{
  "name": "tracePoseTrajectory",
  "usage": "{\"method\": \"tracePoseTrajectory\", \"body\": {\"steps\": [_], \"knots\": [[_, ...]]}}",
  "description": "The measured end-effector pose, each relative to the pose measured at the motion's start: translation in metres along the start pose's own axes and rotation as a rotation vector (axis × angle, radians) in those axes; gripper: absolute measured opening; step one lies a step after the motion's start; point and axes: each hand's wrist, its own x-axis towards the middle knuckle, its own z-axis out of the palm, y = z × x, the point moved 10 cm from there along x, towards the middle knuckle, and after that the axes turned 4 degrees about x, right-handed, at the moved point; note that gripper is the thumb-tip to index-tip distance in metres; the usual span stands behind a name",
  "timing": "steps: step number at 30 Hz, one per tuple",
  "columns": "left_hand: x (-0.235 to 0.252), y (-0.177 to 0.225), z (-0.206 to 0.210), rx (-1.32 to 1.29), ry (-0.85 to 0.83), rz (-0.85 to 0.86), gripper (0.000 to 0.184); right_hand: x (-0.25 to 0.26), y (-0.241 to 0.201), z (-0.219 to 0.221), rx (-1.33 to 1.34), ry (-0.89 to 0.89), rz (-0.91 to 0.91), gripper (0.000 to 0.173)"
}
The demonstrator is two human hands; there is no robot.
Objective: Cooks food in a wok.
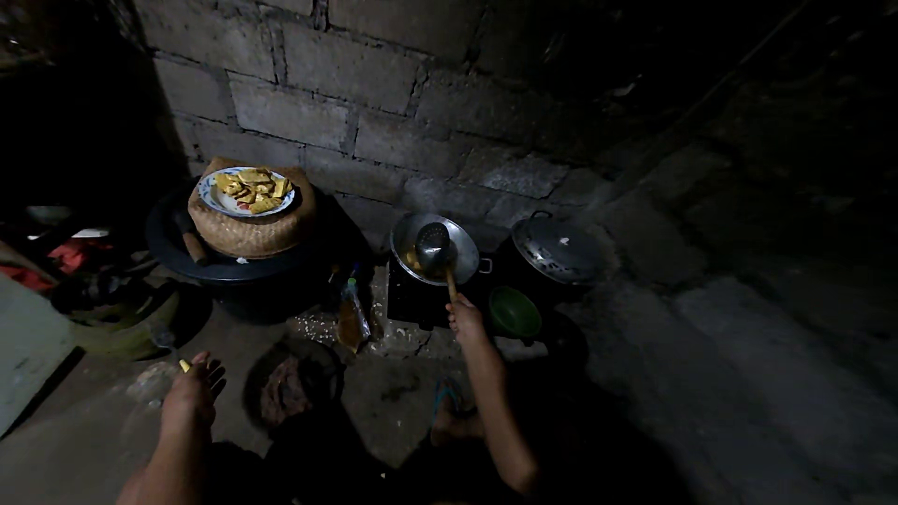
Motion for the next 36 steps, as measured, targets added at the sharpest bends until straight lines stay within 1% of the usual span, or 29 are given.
{"method": "tracePoseTrajectory", "body": {"steps": [3,6,9,12,14,18,22,24,30,32,36], "knots": [[0.001,0.000,-0.001,0.001,-0.012,0.000,0.040,0.006,0.003,0.007,-0.133,0.013,-0.041,0.050],[-0.004,0.004,0.000,0.011,-0.018,0.006,0.041,0.014,0.003,0.017,-0.219,0.030,-0.083,0.047],[-0.002,0.004,-0.001,0.010,-0.014,0.014,0.040,0.012,0.001,0.024,-0.191,0.033,-0.112,0.047],[-0.003,0.006,-0.003,0.003,-0.004,0.020,0.038,0.004,-0.003,0.032,-0.098,0.014,-0.142,0.047],[-0.002,0.004,-0.003,0.011,-0.006,0.023,0.038,0.002,-0.005,0.034,-0.052,0.013,-0.124,0.046],[-0.001,0.003,0.000,0.005,-0.010,0.021,0.038,0.017,-0.005,0.043,0.002,0.026,-0.064,0.041],[0.000,0.002,0.000,-0.010,-0.010,0.007,0.039,0.022,-0.010,0.048,-0.233,0.084,-0.084,0.036],[0.004,0.000,-0.001,-0.004,-0.007,0.005,0.039,0.016,-0.012,0.050,-0.350,0.083,-0.105,0.039],[0.002,0.000,-0.002,0.008,0.004,0.004,0.040,0.011,-0.019,0.060,-0.563,0.034,-0.133,0.049],[0.002,0.001,-0.002,0.002,0.008,0.002,0.040,0.019,-0.017,0.064,-0.568,0.008,-0.140,0.049],[0.001,0.004,0.000,-0.004,0.000,0.015,0.039,0.028,-0.013,0.064,-0.460,-0.049,-0.150,0.047]]}}
